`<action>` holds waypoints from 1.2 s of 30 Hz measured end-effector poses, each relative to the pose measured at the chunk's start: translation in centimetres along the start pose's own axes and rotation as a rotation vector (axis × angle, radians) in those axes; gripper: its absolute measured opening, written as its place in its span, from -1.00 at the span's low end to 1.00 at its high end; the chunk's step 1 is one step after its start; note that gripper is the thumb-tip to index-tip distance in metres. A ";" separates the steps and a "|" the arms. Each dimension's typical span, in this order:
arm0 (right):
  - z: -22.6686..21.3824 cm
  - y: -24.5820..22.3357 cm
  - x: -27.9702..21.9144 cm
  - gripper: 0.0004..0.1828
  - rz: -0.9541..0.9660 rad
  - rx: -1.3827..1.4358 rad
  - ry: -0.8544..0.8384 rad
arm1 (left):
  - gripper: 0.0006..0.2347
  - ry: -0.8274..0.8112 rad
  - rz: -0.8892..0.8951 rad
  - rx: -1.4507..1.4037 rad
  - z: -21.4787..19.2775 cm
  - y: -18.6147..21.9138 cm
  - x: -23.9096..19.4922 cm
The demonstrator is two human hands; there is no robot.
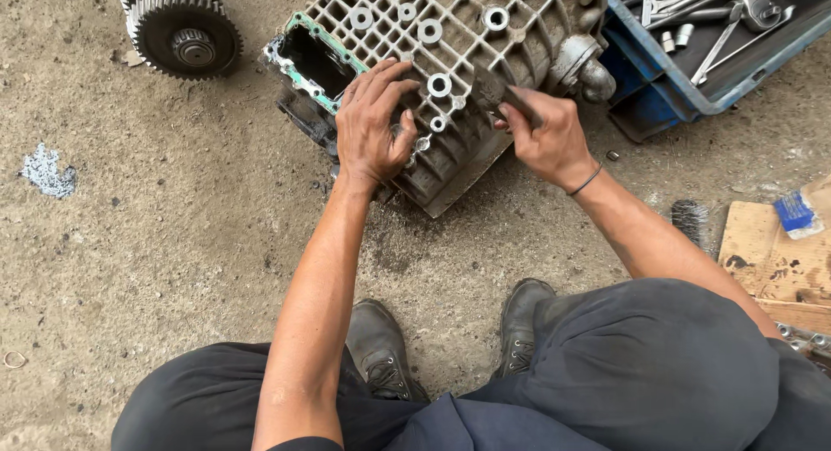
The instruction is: The person scrapes the surface of a disassembled engine block using a metal scraper. They repeatedly scrape around bolt holes and along the mating surface, occasionally wiping away debris with their hand.
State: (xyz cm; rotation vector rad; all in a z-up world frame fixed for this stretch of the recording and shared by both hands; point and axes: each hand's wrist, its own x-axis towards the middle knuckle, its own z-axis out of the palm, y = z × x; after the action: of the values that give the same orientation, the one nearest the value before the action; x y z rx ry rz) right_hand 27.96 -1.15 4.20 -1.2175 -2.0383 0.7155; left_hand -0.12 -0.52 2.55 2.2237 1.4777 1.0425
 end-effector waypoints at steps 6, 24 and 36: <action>-1.1 0.9 0.1 -0.80 0.190 0.149 -0.099 | -0.68 0.008 0.011 0.026 0.0 0.4 0.3; 1.1 0.1 -1.9 -0.76 0.119 0.132 0.084 | -0.67 0.007 -0.021 0.015 -0.2 0.8 0.3; 5.7 1.7 -4.0 -0.78 0.040 -0.012 0.313 | -0.65 0.003 -0.012 0.023 0.3 0.2 -0.2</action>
State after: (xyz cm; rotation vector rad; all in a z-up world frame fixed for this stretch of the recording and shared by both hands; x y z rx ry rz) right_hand 25.98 -4.70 -1.70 -1.2917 -1.7668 0.4960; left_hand 0.14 -0.71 2.40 2.2266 1.5099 1.0314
